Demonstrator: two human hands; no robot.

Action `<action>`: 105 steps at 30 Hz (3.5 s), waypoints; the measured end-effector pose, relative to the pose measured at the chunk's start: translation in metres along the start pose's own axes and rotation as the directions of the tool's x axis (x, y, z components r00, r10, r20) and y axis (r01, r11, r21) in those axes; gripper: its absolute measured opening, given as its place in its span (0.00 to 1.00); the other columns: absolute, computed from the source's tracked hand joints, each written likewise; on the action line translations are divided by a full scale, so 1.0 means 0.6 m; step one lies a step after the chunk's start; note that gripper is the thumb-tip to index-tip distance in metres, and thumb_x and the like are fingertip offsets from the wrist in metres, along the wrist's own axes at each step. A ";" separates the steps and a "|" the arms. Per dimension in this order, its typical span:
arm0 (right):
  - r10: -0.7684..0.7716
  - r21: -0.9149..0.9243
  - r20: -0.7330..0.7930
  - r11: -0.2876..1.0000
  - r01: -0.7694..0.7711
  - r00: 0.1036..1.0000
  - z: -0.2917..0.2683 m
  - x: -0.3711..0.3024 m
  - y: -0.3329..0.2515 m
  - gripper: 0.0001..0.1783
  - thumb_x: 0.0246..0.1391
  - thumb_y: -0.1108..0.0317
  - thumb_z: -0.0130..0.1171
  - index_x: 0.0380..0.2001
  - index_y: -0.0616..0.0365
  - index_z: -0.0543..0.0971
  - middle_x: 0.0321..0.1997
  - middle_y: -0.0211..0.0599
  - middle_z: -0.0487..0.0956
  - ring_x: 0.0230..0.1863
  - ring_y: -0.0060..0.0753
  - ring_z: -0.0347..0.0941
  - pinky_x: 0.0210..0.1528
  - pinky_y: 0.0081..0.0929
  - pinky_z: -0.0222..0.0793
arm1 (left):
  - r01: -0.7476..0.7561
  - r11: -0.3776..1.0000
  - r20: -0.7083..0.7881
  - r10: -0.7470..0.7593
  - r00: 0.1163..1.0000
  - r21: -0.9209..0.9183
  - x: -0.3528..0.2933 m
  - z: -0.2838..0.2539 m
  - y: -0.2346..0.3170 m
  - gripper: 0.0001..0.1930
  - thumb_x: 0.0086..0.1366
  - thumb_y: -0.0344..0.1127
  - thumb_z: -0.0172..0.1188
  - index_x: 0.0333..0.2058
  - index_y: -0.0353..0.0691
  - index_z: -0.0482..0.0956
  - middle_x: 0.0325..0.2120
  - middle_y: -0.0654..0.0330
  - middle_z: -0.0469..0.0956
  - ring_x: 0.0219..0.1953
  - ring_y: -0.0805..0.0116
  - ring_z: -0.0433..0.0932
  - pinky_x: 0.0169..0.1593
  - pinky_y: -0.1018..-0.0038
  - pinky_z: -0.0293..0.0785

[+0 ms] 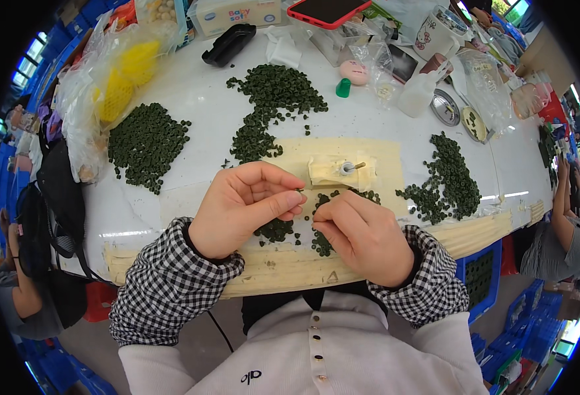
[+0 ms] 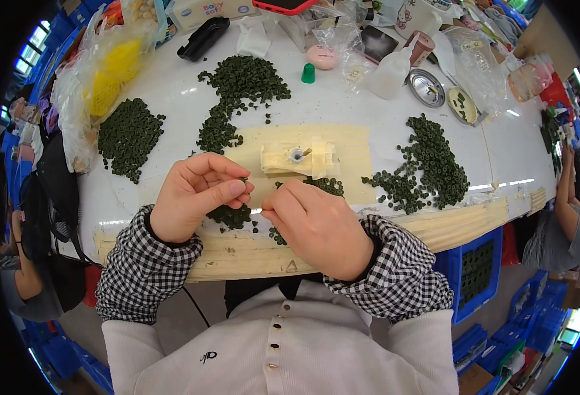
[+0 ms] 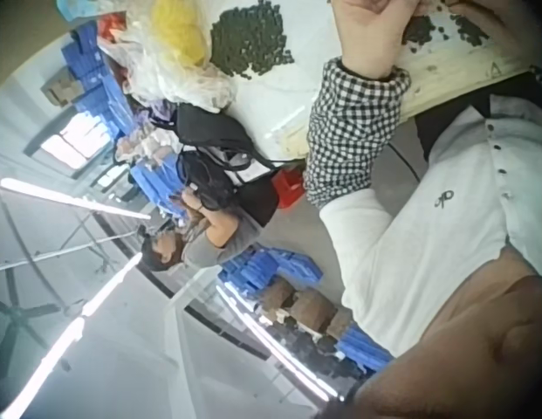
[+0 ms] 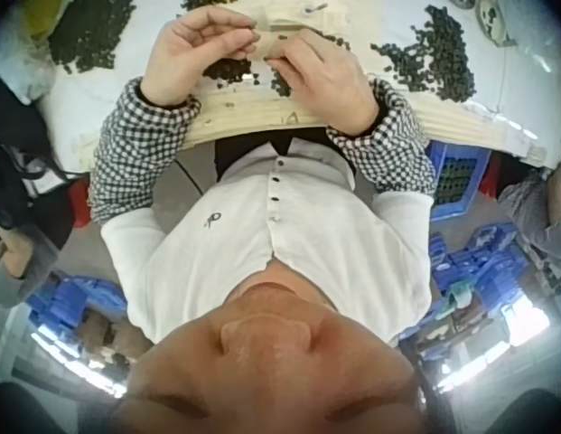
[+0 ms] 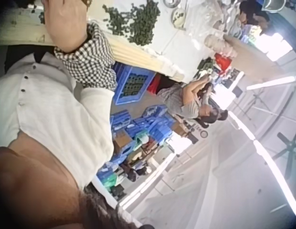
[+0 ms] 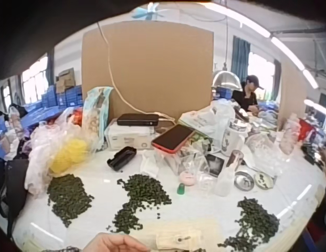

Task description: Assembling small green plastic components onto a yellow base at a factory workbench.

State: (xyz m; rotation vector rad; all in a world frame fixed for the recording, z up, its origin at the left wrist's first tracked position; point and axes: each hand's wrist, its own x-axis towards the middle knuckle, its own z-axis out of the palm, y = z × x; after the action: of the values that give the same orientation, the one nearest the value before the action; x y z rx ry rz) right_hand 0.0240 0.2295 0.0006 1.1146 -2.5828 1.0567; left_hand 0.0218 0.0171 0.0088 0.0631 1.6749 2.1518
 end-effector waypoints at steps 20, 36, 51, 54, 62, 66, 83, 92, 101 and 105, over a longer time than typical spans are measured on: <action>-0.022 0.126 -0.236 0.991 0.053 0.972 -0.011 0.007 -0.007 0.10 0.38 0.80 0.65 0.29 0.60 0.79 0.25 0.34 0.73 0.21 0.29 0.72 0.22 0.22 0.68 | 0.045 0.999 0.068 -0.043 0.997 -0.031 -0.007 0.010 0.006 0.08 0.61 0.24 0.56 0.39 0.31 0.74 0.31 0.51 0.80 0.35 0.67 0.81 0.40 0.77 0.79; 0.101 0.277 -0.175 0.960 -0.050 0.979 -0.011 0.009 -0.012 0.10 0.39 0.81 0.62 0.29 0.62 0.77 0.25 0.34 0.71 0.20 0.28 0.71 0.21 0.22 0.67 | 0.020 0.999 0.095 -0.017 0.995 -0.032 -0.010 0.011 0.004 0.08 0.61 0.23 0.56 0.39 0.31 0.75 0.31 0.52 0.80 0.35 0.68 0.81 0.39 0.78 0.79; 0.141 0.348 -0.091 0.932 -0.102 0.986 -0.016 0.008 -0.010 0.07 0.43 0.79 0.61 0.28 0.62 0.76 0.25 0.33 0.71 0.20 0.22 0.70 0.21 0.18 0.66 | -0.003 1.000 0.121 0.001 0.993 0.020 -0.012 0.013 0.004 0.06 0.60 0.21 0.56 0.37 0.31 0.75 0.31 0.53 0.80 0.37 0.68 0.80 0.42 0.77 0.78; 0.216 0.480 -0.054 0.862 -0.164 0.975 -0.018 0.009 -0.009 0.04 0.45 0.79 0.60 0.28 0.63 0.76 0.26 0.32 0.71 0.21 0.18 0.70 0.22 0.15 0.66 | -0.023 1.000 0.123 0.021 0.992 0.016 -0.013 0.012 0.000 0.07 0.58 0.19 0.57 0.36 0.31 0.76 0.33 0.52 0.80 0.38 0.67 0.80 0.43 0.76 0.77; 0.229 0.544 -0.041 0.822 -0.170 0.973 -0.016 0.009 -0.006 0.03 0.46 0.78 0.60 0.27 0.64 0.76 0.26 0.31 0.71 0.22 0.17 0.70 0.21 0.13 0.65 | -0.034 0.999 0.132 0.037 0.991 -0.022 -0.011 0.010 -0.003 0.09 0.56 0.19 0.60 0.37 0.30 0.76 0.34 0.54 0.80 0.38 0.71 0.79 0.43 0.78 0.76; 0.218 0.503 -0.062 0.850 -0.158 0.974 -0.017 0.010 -0.010 0.04 0.45 0.78 0.61 0.27 0.63 0.76 0.26 0.31 0.71 0.21 0.17 0.69 0.21 0.13 0.65 | -0.035 0.999 0.137 0.037 0.990 -0.017 -0.011 0.010 -0.002 0.08 0.56 0.19 0.60 0.36 0.30 0.76 0.34 0.54 0.80 0.38 0.71 0.79 0.43 0.78 0.76; -0.225 0.002 -0.334 0.971 0.239 0.915 -0.003 0.011 -0.009 0.11 0.35 0.81 0.65 0.28 0.63 0.78 0.26 0.36 0.73 0.20 0.29 0.71 0.20 0.19 0.68 | 0.103 0.978 0.107 -0.084 0.991 -0.182 -0.011 0.010 -0.001 0.08 0.60 0.23 0.58 0.38 0.30 0.75 0.33 0.51 0.80 0.37 0.68 0.80 0.42 0.77 0.78; 0.072 0.337 -0.147 0.941 -0.019 0.986 -0.019 0.009 -0.020 0.09 0.41 0.82 0.64 0.28 0.60 0.78 0.29 0.35 0.73 0.25 0.22 0.72 0.26 0.17 0.68 | 0.074 0.991 0.131 -0.060 0.990 -0.111 -0.014 0.012 -0.003 0.06 0.58 0.20 0.58 0.35 0.31 0.76 0.33 0.49 0.80 0.34 0.67 0.81 0.39 0.76 0.80; -0.155 0.160 -0.199 0.969 0.188 0.968 -0.014 0.009 -0.007 0.11 0.40 0.79 0.67 0.30 0.61 0.78 0.30 0.35 0.73 0.28 0.29 0.72 0.27 0.21 0.69 | 0.146 0.989 0.228 -0.138 0.964 -0.015 -0.013 0.007 0.009 0.06 0.60 0.23 0.57 0.35 0.27 0.77 0.31 0.49 0.80 0.33 0.68 0.81 0.39 0.78 0.79; -0.185 0.158 -0.191 0.964 0.216 0.964 -0.015 0.010 -0.006 0.11 0.40 0.77 0.66 0.31 0.61 0.78 0.29 0.36 0.72 0.26 0.30 0.72 0.25 0.22 0.69 | 0.116 0.993 0.229 -0.118 0.966 0.021 -0.017 0.007 0.015 0.06 0.61 0.24 0.57 0.35 0.26 0.78 0.30 0.50 0.80 0.33 0.69 0.81 0.39 0.78 0.79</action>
State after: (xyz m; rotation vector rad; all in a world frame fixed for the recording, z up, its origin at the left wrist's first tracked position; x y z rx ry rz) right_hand 0.0208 0.2301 0.0115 1.2315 -2.2222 1.2905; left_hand 0.0298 0.0159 0.0207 0.2028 1.5149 1.9689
